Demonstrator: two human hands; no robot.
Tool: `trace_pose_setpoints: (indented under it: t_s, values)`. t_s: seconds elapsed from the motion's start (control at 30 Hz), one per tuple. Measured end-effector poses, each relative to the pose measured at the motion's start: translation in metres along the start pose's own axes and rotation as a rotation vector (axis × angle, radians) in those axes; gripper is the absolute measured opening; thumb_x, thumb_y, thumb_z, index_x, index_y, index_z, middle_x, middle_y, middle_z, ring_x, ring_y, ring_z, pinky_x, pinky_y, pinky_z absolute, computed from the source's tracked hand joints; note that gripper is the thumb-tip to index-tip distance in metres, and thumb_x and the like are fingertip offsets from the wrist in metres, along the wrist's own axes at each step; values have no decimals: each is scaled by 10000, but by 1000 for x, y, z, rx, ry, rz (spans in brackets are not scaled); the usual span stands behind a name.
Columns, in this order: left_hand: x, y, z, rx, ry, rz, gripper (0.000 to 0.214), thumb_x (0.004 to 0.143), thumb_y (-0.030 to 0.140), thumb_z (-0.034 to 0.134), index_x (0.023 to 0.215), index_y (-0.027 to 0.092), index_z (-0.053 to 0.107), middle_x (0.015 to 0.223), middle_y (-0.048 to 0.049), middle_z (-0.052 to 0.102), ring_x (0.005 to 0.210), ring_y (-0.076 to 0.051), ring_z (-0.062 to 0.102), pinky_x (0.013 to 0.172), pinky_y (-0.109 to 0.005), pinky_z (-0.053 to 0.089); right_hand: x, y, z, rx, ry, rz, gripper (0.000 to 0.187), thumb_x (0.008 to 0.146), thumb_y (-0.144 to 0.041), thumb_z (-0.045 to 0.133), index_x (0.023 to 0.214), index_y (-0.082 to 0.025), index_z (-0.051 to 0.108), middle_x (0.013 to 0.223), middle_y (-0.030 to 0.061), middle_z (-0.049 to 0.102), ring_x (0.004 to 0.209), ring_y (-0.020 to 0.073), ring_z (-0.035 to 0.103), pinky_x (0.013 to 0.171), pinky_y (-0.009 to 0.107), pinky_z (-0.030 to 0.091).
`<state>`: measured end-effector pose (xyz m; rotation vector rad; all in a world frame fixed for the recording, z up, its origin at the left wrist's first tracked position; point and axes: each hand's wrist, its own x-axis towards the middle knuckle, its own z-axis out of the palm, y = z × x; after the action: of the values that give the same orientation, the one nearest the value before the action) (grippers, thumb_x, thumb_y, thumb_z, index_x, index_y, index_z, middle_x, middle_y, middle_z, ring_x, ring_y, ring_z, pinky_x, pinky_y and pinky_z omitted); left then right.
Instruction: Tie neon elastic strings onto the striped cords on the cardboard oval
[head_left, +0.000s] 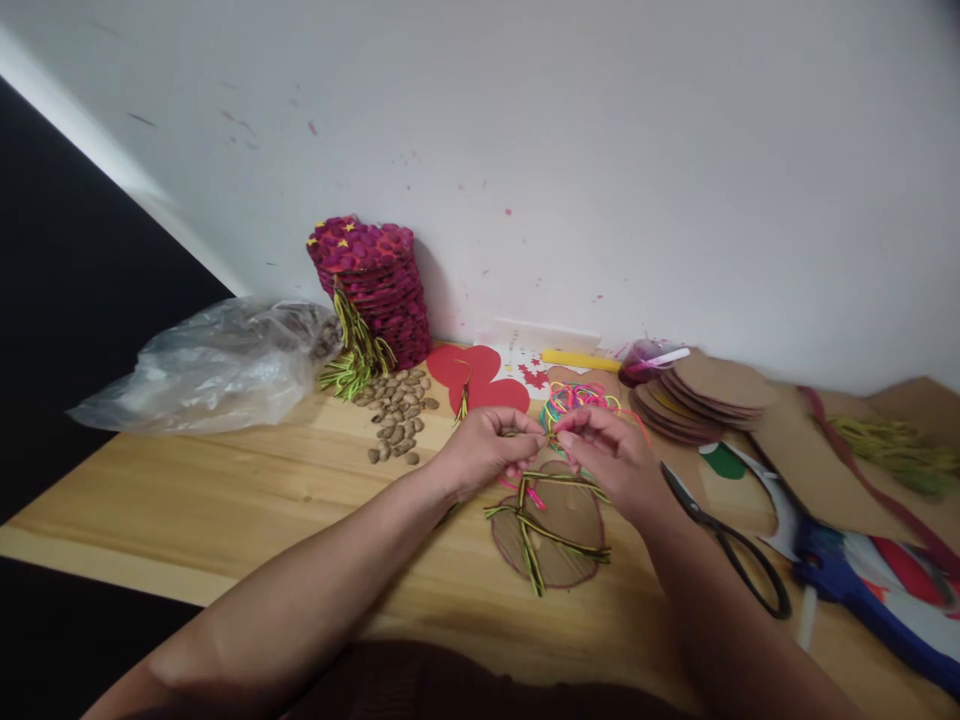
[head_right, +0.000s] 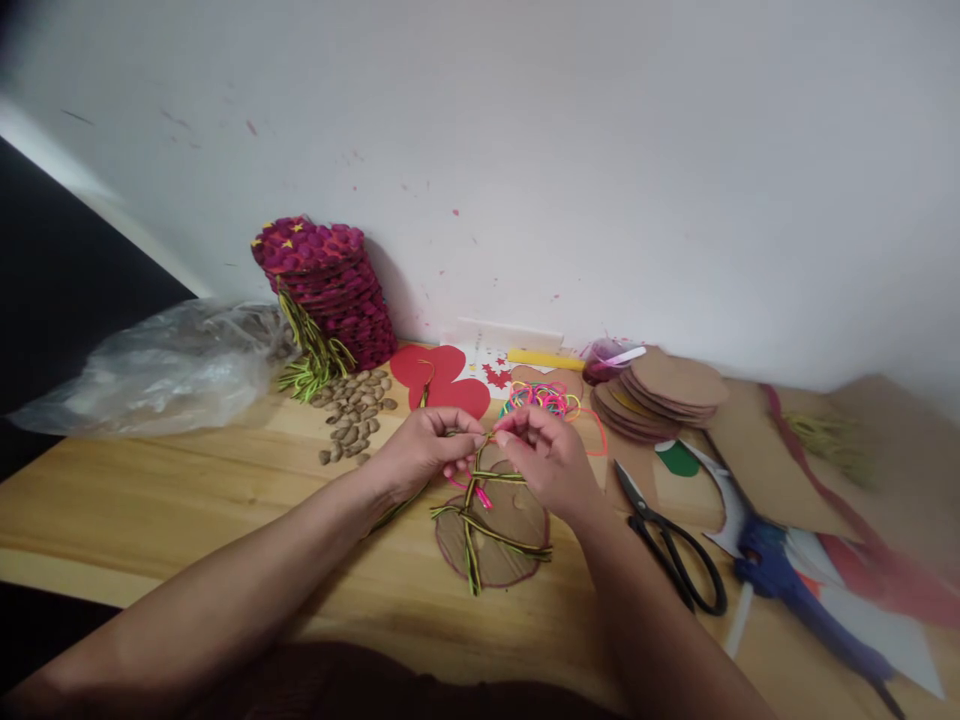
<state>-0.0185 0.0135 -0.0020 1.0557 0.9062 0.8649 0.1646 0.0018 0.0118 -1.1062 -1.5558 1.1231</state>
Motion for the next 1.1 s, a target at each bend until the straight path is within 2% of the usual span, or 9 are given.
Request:
trace_pose_setpoints:
  t_s: [0.2, 0.33, 0.57, 0.77, 0.93, 1.1]
  values:
    - [-1, 2, 1, 23, 10, -33, 99, 726, 217, 713, 742, 149, 643, 565, 27, 594, 468, -64, 498, 445, -188, 350, 0, 0, 1, -110, 35, -129, 75, 829, -251, 651, 795, -190, 626, 725, 6, 596, 646, 127, 537, 584, 252, 456]
    - [0, 2, 2, -9, 30, -72, 99, 700, 201, 717, 718, 143, 640, 544, 30, 583, 450, -56, 491, 422, -175, 330, -2, -1, -2, -172, -15, -208, 45, 874, -226, 601, 837, -201, 607, 787, 17, 580, 696, 141, 549, 618, 267, 470]
    - [1, 3, 0, -97, 30, -97, 107, 675, 193, 727, 718, 126, 655, 544, 25, 581, 448, -47, 481, 400, -160, 310, -3, -4, -4, -469, -35, -412, 69, 838, -150, 624, 847, -218, 627, 959, 63, 584, 902, 202, 580, 783, 350, 493]
    - [1, 4, 0, -108, 45, -72, 135, 650, 211, 736, 702, 120, 651, 547, 21, 577, 447, -45, 475, 400, -161, 301, -4, -4, -3, -625, -48, -498, 77, 819, -157, 624, 856, -224, 636, 1080, 85, 588, 1035, 250, 586, 924, 427, 480]
    - [0, 1, -1, 80, 59, 15, 118, 683, 233, 702, 743, 139, 663, 571, 29, 597, 462, -62, 482, 447, -184, 352, -6, -8, -1, -637, -48, -508, 60, 843, -173, 606, 872, -225, 615, 1069, 87, 594, 1048, 257, 581, 927, 421, 469]
    - [-3, -1, -1, 436, 68, 261, 88, 731, 212, 665, 769, 141, 702, 725, 1, 686, 619, -89, 568, 585, -193, 415, -5, -6, -1, -593, -57, -481, 61, 888, -159, 555, 874, -215, 575, 860, 42, 605, 829, 195, 585, 762, 336, 472]
